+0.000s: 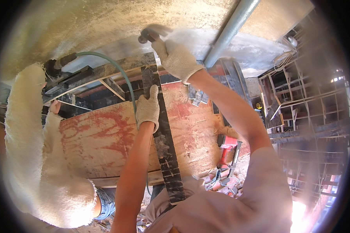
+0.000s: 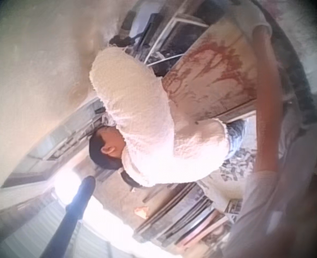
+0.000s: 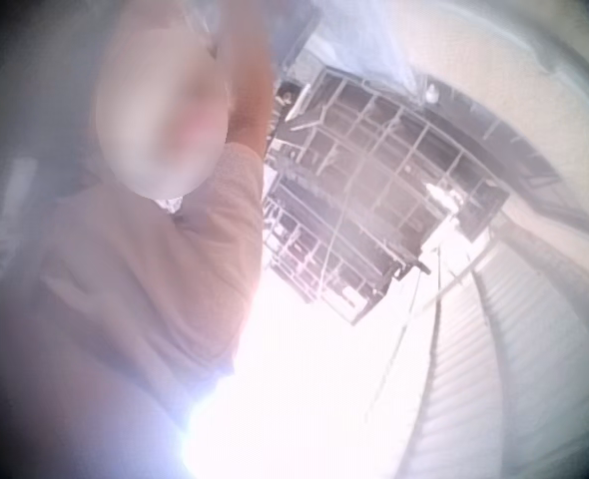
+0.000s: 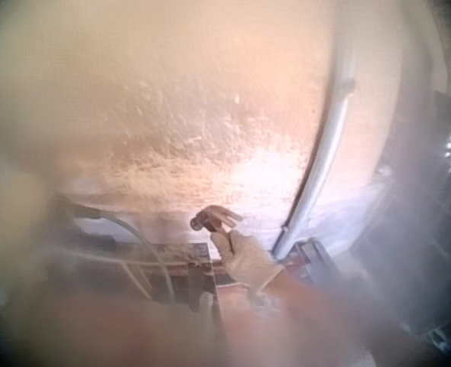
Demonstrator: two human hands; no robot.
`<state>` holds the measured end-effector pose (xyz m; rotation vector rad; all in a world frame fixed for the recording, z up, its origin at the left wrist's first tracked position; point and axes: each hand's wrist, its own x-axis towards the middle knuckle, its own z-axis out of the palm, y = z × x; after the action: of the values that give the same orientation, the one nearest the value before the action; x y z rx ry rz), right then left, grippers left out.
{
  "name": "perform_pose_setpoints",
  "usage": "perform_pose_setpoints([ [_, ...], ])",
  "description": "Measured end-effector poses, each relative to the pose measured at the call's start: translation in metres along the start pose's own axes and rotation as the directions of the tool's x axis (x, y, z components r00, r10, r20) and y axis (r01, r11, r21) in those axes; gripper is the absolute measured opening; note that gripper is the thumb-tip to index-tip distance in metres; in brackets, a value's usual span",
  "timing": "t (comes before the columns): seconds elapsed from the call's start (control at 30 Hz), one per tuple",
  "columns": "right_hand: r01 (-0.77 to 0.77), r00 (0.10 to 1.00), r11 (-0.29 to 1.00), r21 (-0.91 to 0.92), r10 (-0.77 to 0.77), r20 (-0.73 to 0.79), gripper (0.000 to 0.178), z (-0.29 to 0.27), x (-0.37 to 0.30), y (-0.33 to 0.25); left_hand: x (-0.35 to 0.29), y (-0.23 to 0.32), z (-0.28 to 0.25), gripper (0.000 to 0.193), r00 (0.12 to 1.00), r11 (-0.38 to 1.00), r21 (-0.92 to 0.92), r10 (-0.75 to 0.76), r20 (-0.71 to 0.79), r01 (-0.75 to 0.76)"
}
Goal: The person assembles a wooden frame by positioning wooden strips and fastening them with a red pneumatic nail gun. They occasionally use a hammer to adjust pieces and work alongside another person in a cluttered workshop.
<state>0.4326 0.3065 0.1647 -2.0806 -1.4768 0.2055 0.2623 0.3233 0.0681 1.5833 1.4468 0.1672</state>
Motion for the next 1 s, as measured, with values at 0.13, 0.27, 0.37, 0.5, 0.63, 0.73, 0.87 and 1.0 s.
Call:
perform_pose_setpoints([
  [0.13,-0.128,0.949,0.984,-0.121,0.157,0.273,0.060,0.012,0.025,0.012,-0.001,0.006,-0.005,0.091,0.999,0.999,-0.032,-0.012,0.043,0.013],
  [0.27,-0.089,0.981,0.990,-0.108,0.106,0.161,0.048,0.006,0.035,0.004,-0.007,0.005,-0.012,0.086,1.000,0.996,-0.092,-0.007,0.026,0.010],
  [0.37,-0.012,1.000,0.997,-0.071,0.011,-0.014,0.045,0.028,0.019,0.039,-0.008,0.009,-0.007,0.085,0.996,0.990,-0.120,0.077,0.037,-0.072],
  [0.5,-0.331,0.880,0.942,-0.056,0.330,0.342,0.058,-0.003,0.018,-0.013,0.014,-0.016,0.011,0.091,0.991,0.994,-0.049,0.087,-0.102,-0.093],
  [0.63,-0.401,0.916,0.882,0.250,0.375,0.143,0.059,0.007,-0.055,0.007,0.012,-0.013,0.012,0.087,0.989,0.983,-0.113,0.135,-0.065,-0.142],
  [0.73,-0.618,0.783,0.668,0.414,0.568,0.253,0.052,-0.010,-0.123,-0.003,0.002,-0.003,0.005,0.083,0.996,0.993,-0.078,0.090,0.014,-0.089],
  [0.87,-0.717,0.659,0.463,0.521,0.693,0.291,0.037,-0.001,-0.219,0.017,0.000,0.001,0.013,0.078,0.988,0.983,-0.112,0.135,-0.078,-0.144],
  [1.0,-0.818,0.563,0.431,0.381,0.735,0.377,0.019,0.046,-0.319,0.054,0.017,-0.007,0.019,0.068,0.965,0.973,-0.105,0.186,-0.184,-0.207],
])
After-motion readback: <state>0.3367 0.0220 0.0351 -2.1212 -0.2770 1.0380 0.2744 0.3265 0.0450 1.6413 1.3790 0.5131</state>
